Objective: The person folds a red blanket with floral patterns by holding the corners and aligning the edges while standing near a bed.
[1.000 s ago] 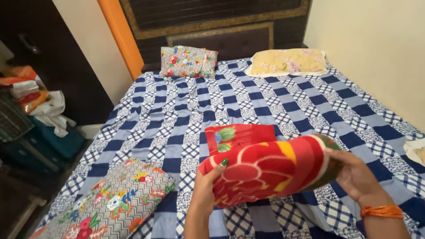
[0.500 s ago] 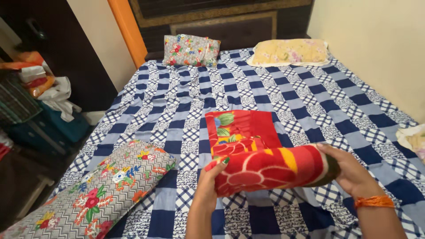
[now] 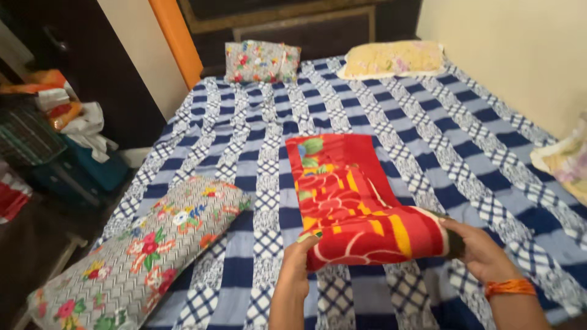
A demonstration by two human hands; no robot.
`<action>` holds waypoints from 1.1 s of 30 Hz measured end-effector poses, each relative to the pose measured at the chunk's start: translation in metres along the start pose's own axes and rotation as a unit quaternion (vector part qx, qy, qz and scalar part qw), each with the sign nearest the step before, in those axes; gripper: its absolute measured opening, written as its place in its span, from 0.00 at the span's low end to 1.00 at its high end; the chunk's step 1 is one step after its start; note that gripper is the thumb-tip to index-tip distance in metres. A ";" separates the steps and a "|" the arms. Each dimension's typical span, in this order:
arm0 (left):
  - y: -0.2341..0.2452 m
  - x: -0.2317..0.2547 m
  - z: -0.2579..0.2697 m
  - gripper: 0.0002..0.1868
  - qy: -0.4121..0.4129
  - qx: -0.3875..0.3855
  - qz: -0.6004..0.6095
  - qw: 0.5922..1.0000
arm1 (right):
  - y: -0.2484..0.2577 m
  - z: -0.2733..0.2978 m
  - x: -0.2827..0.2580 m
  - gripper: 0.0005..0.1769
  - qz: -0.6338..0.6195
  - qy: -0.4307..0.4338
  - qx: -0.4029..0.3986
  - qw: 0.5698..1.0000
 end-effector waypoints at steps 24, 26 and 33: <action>0.051 -0.147 0.068 0.11 -0.041 0.056 0.021 0.997 | 0.099 0.016 0.165 0.25 0.073 -0.102 -0.032 0.992; 0.048 -0.150 0.089 0.16 -0.055 0.073 0.007 0.996 | 0.115 0.016 0.179 0.27 0.076 -0.116 -0.033 0.990; 0.032 -0.164 0.152 0.37 0.009 0.142 -0.046 0.989 | 0.124 0.057 0.184 0.27 0.079 -0.102 -0.054 0.990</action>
Point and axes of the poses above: each hand's wrist, its own z-axis away from the middle knuckle, its own y-axis out of the back of the hand, x = y × z, the point moved 6 cm from there along -z, towards the middle knuckle, and after that the axes turned 1 degree about -y, right-handed, at the moved point
